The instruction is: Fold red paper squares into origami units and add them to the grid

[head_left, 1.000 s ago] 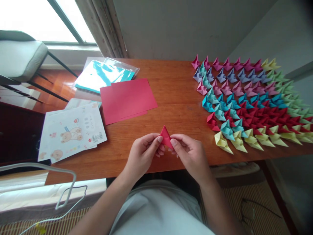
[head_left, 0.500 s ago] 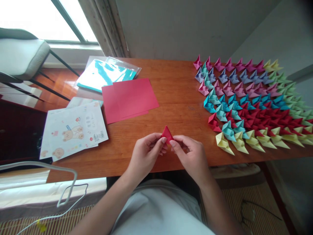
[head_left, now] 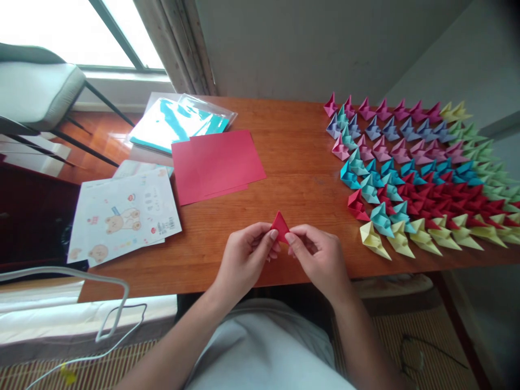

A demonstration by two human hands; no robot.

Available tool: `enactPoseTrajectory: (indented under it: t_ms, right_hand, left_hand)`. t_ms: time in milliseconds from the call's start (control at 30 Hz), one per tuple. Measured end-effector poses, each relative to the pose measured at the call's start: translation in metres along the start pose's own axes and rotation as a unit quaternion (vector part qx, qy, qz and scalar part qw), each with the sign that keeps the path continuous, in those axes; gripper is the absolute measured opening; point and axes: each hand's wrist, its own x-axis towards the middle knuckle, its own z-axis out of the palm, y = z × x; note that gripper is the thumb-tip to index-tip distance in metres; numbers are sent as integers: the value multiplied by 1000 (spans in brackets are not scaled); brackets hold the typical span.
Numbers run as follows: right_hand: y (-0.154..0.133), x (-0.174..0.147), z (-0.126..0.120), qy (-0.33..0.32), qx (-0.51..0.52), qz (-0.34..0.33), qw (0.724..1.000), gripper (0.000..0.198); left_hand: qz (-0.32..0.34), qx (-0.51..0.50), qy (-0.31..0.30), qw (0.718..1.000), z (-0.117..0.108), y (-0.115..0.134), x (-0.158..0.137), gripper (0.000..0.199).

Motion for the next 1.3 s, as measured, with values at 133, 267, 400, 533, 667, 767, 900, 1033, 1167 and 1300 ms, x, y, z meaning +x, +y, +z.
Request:
enactPoseTrajectory:
  t_ms: [133,267,400,533,667,767,900,1033,1167,1300]
  right_hand:
    - [1,4,0,31,-3,-14,999,15]
    - [-1,4,1,18,20,-2,1000,14]
    - [-1,2,1,2,53,35,998,15]
    - [3,3,1,14,80,32,996,15]
    - [2,5,-1,17,77,24,997,15]
    - [-1,6,-2,0,108,42,993,15]
    - [0,8,-1,-7,180,53,982,9]
    - [2,9,-2,-7,198,39,979,8]
    - [1,9,-5,-11,184,27,983,12]
    - [1,9,-4,8,155,20,988,13]
  left_hand:
    - [3,18,-16,1000,-1,0,-1,29]
    - [17,46,-34,998,-2,0,-1,28]
    - [26,69,-41,996,-3,0,-2,28]
    - [36,121,-80,989,-5,1,-2,28]
    - [42,154,-115,981,-7,1,-1,28]
    - [44,162,-126,978,-8,1,-1,29]
    - [48,170,-127,976,-8,1,-1,28]
    - [54,189,-135,971,-9,3,-1,28]
    - [60,210,-149,965,-9,4,-1,30]
    - [62,217,-148,963,-9,5,0,29]
